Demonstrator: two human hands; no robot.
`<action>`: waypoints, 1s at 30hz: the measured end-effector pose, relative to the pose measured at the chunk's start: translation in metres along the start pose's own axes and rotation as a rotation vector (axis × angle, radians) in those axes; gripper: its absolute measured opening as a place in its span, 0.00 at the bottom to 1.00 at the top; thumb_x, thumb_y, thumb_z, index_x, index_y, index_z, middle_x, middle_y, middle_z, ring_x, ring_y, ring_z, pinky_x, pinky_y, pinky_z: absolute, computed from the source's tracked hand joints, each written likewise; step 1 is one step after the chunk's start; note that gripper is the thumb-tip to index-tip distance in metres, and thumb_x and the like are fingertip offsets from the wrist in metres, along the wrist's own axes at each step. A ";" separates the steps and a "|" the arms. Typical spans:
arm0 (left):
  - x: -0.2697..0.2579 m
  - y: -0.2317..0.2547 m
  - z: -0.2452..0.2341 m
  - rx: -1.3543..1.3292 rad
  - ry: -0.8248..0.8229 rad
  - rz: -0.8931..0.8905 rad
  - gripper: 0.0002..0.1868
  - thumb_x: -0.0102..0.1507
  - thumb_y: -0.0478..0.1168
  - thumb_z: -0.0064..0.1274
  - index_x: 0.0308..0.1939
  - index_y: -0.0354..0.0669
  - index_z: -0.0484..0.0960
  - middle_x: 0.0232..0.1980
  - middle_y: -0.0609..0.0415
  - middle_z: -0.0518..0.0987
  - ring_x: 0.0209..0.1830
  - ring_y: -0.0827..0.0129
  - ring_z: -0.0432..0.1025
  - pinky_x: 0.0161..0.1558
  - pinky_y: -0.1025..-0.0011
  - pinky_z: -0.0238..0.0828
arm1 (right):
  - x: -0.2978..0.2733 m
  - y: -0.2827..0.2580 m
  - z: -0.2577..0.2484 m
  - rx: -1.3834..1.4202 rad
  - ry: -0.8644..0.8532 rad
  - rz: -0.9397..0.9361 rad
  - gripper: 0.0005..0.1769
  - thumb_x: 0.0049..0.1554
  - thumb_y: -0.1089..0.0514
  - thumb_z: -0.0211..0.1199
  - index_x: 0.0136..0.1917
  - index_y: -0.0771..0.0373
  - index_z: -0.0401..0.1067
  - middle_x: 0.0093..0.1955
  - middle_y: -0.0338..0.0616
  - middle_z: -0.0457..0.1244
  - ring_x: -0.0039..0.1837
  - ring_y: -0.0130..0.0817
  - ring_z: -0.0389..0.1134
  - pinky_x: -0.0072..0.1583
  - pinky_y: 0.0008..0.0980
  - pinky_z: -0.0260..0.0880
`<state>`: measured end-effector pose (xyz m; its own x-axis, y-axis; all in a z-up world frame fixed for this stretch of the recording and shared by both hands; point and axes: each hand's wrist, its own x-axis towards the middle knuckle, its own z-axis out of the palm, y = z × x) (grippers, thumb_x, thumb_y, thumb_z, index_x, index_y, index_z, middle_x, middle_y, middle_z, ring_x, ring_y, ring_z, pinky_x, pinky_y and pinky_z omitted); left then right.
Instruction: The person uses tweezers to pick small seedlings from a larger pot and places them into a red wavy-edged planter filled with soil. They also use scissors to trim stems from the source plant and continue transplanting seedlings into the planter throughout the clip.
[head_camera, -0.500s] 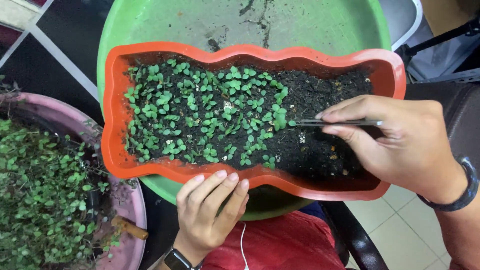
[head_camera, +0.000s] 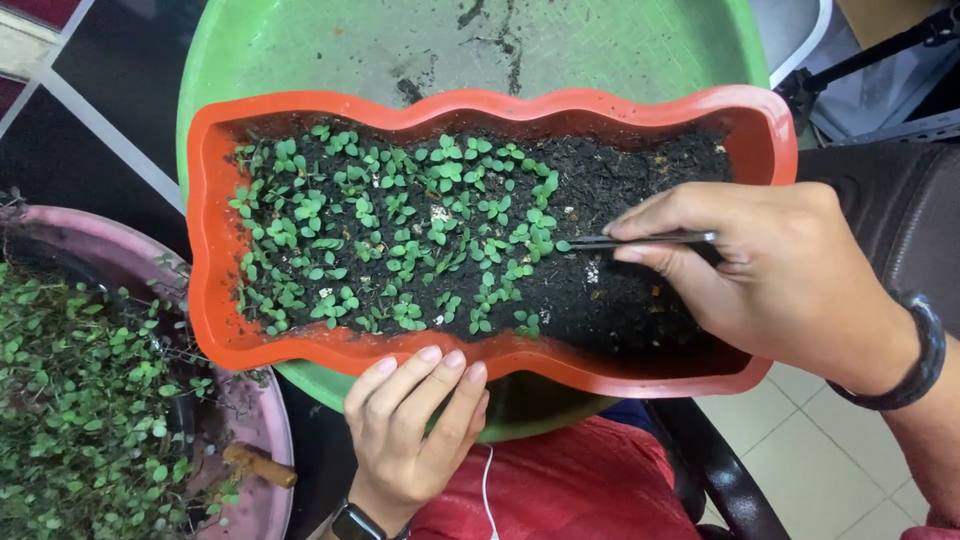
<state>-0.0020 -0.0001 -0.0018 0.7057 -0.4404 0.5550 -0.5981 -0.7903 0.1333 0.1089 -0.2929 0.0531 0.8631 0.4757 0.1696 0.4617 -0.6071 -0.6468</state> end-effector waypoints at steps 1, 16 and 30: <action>-0.001 0.000 0.000 -0.002 -0.002 0.002 0.07 0.67 0.41 0.61 0.49 0.50 0.86 0.52 0.58 0.82 0.54 0.65 0.76 0.61 0.62 0.67 | -0.001 0.001 0.001 0.001 0.001 0.003 0.07 0.58 0.59 0.70 0.50 0.61 0.79 0.51 0.38 0.73 0.54 0.31 0.76 0.56 0.25 0.73; -0.003 0.001 0.001 -0.021 -0.008 -0.008 0.07 0.67 0.42 0.60 0.48 0.48 0.86 0.51 0.56 0.82 0.54 0.64 0.75 0.62 0.61 0.66 | 0.004 0.003 0.003 0.063 -0.033 -0.084 0.08 0.56 0.61 0.71 0.49 0.65 0.78 0.49 0.42 0.74 0.51 0.35 0.77 0.54 0.29 0.76; -0.004 -0.001 0.003 -0.018 0.013 -0.005 0.06 0.67 0.42 0.61 0.47 0.49 0.86 0.51 0.57 0.82 0.54 0.65 0.75 0.62 0.62 0.66 | -0.007 0.009 -0.001 0.127 -0.123 -0.289 0.07 0.62 0.65 0.53 0.52 0.68 0.70 0.52 0.49 0.71 0.55 0.48 0.75 0.54 0.40 0.79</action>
<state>-0.0033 0.0008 -0.0070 0.7040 -0.4308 0.5647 -0.6013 -0.7846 0.1511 0.1065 -0.3020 0.0467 0.6652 0.6948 0.2734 0.6481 -0.3554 -0.6736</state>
